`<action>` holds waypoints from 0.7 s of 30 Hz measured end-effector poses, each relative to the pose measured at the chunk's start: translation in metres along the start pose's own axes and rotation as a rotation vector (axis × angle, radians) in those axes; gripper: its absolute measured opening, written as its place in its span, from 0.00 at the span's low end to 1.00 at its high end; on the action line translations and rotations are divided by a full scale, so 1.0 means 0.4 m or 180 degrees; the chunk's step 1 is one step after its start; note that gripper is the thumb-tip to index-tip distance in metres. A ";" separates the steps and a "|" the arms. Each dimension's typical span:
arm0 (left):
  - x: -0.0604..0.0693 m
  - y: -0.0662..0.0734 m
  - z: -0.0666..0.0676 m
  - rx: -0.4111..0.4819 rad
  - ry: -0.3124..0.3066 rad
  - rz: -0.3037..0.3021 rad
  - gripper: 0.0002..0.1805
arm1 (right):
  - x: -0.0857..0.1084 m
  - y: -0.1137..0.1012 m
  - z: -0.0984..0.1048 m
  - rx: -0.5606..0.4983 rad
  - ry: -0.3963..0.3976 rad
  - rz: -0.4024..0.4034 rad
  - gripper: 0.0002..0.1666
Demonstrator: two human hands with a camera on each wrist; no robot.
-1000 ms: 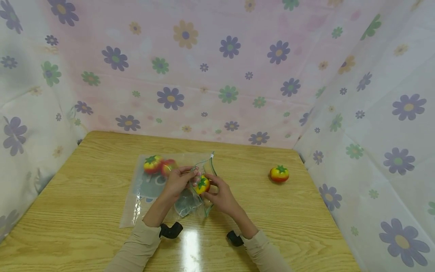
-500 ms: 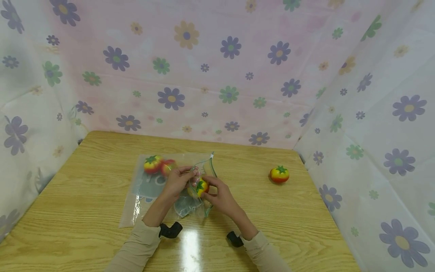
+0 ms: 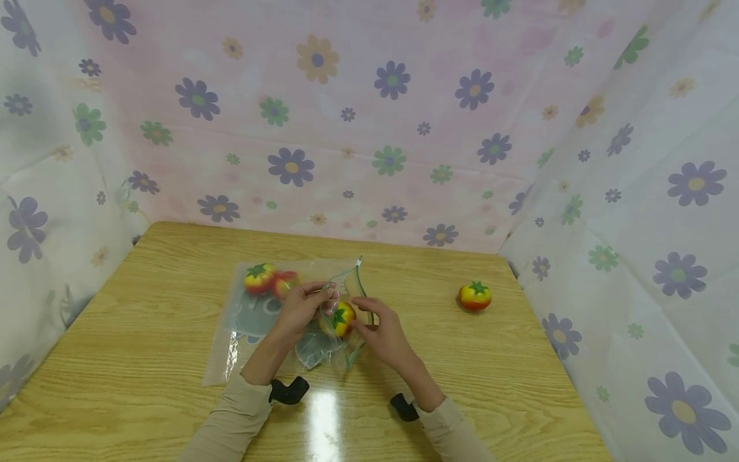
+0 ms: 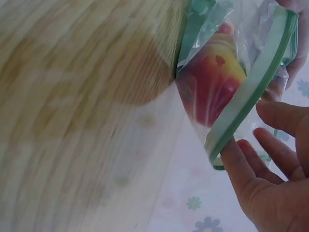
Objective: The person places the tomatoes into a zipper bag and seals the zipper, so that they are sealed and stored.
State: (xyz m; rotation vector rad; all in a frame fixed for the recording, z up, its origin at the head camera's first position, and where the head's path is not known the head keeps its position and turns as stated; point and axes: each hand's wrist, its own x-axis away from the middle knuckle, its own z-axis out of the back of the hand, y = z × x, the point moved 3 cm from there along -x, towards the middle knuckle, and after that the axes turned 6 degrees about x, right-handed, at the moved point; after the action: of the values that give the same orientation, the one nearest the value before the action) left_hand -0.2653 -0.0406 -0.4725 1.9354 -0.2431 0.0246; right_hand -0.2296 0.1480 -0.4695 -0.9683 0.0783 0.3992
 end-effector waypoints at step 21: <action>0.003 0.001 0.001 -0.0003 -0.0030 0.0005 0.18 | 0.013 0.091 0.072 -0.0735 0.0548 -0.0324 0.18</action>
State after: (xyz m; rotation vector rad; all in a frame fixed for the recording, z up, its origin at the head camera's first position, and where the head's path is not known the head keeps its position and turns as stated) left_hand -0.2642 -0.0414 -0.4722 1.9347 -0.2507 0.0164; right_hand -0.2413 0.1911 -0.4831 -1.2285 0.1407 0.2332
